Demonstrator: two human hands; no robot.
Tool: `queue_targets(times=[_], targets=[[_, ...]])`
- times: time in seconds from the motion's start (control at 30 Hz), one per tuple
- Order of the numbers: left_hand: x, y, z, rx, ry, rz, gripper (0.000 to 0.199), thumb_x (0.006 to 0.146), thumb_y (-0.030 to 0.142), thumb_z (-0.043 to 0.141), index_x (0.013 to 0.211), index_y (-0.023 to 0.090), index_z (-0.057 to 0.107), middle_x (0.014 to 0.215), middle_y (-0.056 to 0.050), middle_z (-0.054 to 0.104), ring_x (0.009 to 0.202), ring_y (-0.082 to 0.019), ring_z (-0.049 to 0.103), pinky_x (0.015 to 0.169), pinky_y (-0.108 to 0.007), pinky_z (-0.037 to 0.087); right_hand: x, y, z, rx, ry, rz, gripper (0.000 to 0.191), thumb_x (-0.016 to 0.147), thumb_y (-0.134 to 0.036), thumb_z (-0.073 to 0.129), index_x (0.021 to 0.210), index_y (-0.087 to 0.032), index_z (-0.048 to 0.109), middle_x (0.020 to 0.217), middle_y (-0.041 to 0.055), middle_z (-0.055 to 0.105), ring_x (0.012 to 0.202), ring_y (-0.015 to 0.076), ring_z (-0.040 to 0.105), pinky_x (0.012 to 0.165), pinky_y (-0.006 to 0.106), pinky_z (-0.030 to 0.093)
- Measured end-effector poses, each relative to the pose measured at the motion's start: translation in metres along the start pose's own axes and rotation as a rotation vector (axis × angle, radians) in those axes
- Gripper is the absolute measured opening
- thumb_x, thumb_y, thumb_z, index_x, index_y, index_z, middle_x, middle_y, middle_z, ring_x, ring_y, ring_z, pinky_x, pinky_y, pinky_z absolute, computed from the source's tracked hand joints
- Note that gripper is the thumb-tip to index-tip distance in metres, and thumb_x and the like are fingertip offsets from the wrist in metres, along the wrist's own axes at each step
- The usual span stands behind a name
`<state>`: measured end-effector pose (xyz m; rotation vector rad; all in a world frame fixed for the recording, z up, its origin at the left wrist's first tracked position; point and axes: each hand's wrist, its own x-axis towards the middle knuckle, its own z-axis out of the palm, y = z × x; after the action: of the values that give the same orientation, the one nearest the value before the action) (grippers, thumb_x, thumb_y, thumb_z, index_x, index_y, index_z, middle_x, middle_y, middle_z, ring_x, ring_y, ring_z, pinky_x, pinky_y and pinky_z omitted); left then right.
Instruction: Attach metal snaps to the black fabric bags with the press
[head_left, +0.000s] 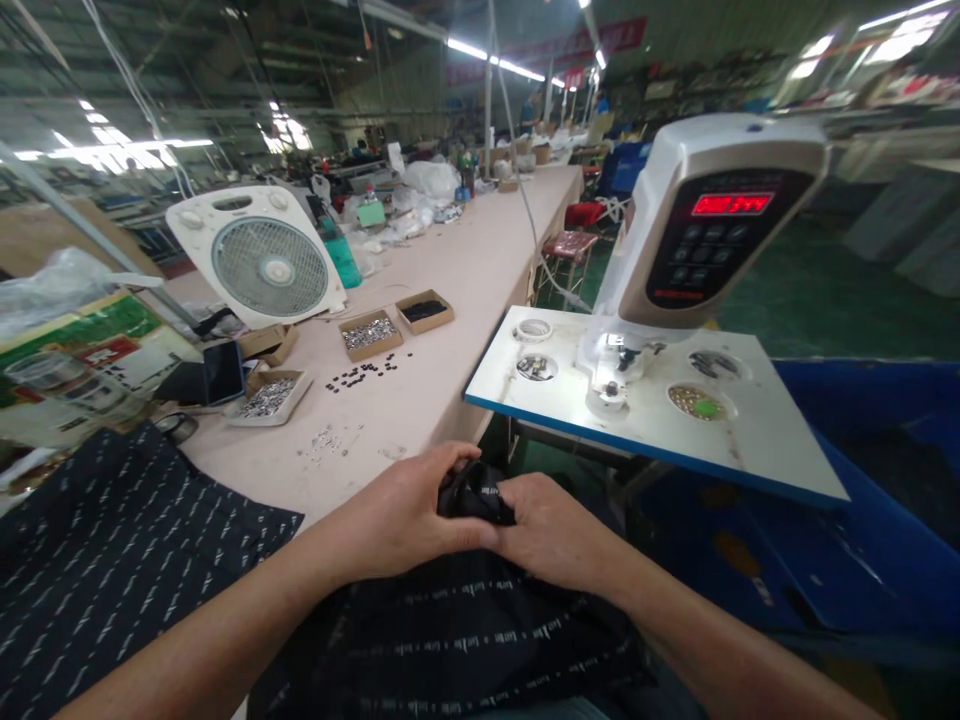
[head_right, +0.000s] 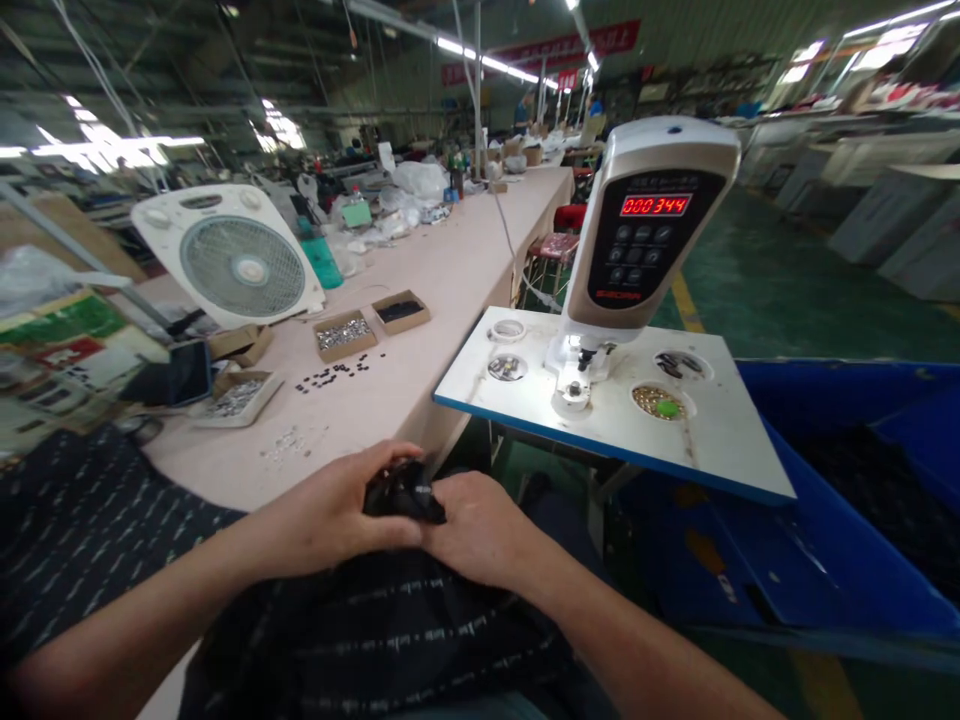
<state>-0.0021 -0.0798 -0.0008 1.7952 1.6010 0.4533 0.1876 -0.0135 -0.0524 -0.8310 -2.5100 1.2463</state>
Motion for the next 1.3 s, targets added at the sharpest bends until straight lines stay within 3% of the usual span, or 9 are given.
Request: queue_targets(times=[0.17, 0.33, 0.43, 0.5, 0.7, 0.87, 1.0, 1.17, 1.3], targets=[[-0.009, -0.026, 0.008, 0.059, -0.199, -0.017, 0.011, 0.087, 0.025, 0.059, 0.094, 0.022, 0.067, 0.096, 0.000, 0.073, 0.089, -0.022, 0.067, 0.079, -0.032, 0.047, -0.003, 0.001, 0.000, -0.145, 0.060, -0.148, 0.007, 0.089, -0.018, 0.065, 0.085, -0.017, 0.071, 0.083, 0.0007, 0.072, 0.076, 0.0154, 0.064, 0.068, 0.024, 0.040], [0.000, -0.030, 0.014, 0.218, 0.141, 0.147, 0.035, 0.076, 0.004, 0.047, 0.102, 0.020, 0.062, 0.098, -0.004, 0.070, 0.092, -0.021, 0.064, 0.081, -0.034, 0.049, 0.000, 0.002, -0.006, -0.683, 0.328, -0.419, 0.024, 0.096, -0.011, 0.047, 0.106, -0.014, 0.068, 0.088, 0.0086, 0.071, 0.078, 0.0211, 0.062, 0.072, 0.035, 0.036], [0.002, -0.029, 0.026, 0.403, 0.395, 0.360, 0.045, 0.073, 0.001, 0.046, 0.113, 0.016, 0.059, 0.108, -0.010, 0.068, 0.099, -0.024, 0.061, 0.087, -0.038, 0.049, -0.006, 0.001, -0.015, -0.705, 0.458, -0.520, 0.025, 0.099, -0.021, 0.048, 0.117, -0.016, 0.064, 0.094, 0.0082, 0.071, 0.085, 0.0219, 0.061, 0.076, 0.036, 0.035], [0.001, -0.029, 0.036, 0.437, 0.406, 0.427, 0.042, 0.074, 0.003, 0.048, 0.114, 0.015, 0.058, 0.108, -0.011, 0.066, 0.098, -0.024, 0.060, 0.086, -0.038, 0.049, -0.014, 0.002, -0.016, -0.664, 0.393, -0.433, 0.026, 0.096, -0.031, 0.057, 0.117, -0.018, 0.064, 0.096, 0.0072, 0.070, 0.088, 0.0229, 0.062, 0.080, 0.037, 0.036], [-0.004, -0.023, 0.050, -0.040, -0.037, 0.102, 0.019, 0.083, 0.014, 0.045, 0.093, 0.020, 0.061, 0.090, -0.002, 0.066, 0.086, -0.020, 0.060, 0.077, -0.031, 0.046, -0.030, 0.009, -0.006, -0.454, 0.000, -0.065, 0.008, 0.085, -0.024, 0.067, 0.087, -0.017, 0.065, 0.085, 0.0047, 0.070, 0.080, 0.0215, 0.065, 0.075, 0.032, 0.042], [-0.002, -0.020, 0.035, -0.466, -0.311, -0.083, 0.019, 0.082, 0.027, 0.058, 0.097, 0.016, 0.064, 0.092, 0.000, 0.067, 0.088, -0.019, 0.060, 0.078, -0.028, 0.047, -0.030, 0.015, -0.008, 0.035, -0.153, -0.060, 0.010, 0.080, -0.010, 0.055, 0.082, -0.018, 0.061, 0.079, -0.0032, 0.065, 0.073, 0.0137, 0.061, 0.067, 0.021, 0.043], [-0.001, -0.024, 0.023, -0.423, -0.450, -0.069, 0.029, 0.072, 0.019, 0.067, 0.100, 0.017, 0.063, 0.090, 0.002, 0.066, 0.082, -0.016, 0.058, 0.072, -0.026, 0.046, -0.027, 0.014, -0.013, -0.083, -0.144, -0.091, 0.017, 0.080, -0.008, 0.054, 0.092, -0.017, 0.062, 0.086, 0.0001, 0.068, 0.078, 0.0160, 0.062, 0.071, 0.024, 0.044], [0.010, -0.029, 0.022, 0.139, -0.117, 0.051, 0.018, 0.077, 0.009, 0.053, 0.089, 0.018, 0.061, 0.083, -0.001, 0.060, 0.079, -0.018, 0.056, 0.071, -0.030, 0.043, -0.020, 0.009, -0.013, -0.724, 0.152, -0.215, 0.016, 0.091, -0.012, 0.051, 0.097, -0.015, 0.065, 0.093, 0.0103, 0.067, 0.088, 0.0244, 0.058, 0.083, 0.039, 0.038], [0.009, -0.035, 0.035, 0.550, 0.059, 0.217, 0.029, 0.080, 0.004, 0.045, 0.095, 0.019, 0.065, 0.095, -0.007, 0.061, 0.092, -0.024, 0.054, 0.080, -0.037, 0.041, -0.024, 0.014, -0.005, -0.681, 0.155, -0.190, 0.014, 0.088, -0.011, 0.054, 0.095, -0.016, 0.065, 0.095, 0.0091, 0.066, 0.090, 0.0239, 0.057, 0.084, 0.039, 0.037]])
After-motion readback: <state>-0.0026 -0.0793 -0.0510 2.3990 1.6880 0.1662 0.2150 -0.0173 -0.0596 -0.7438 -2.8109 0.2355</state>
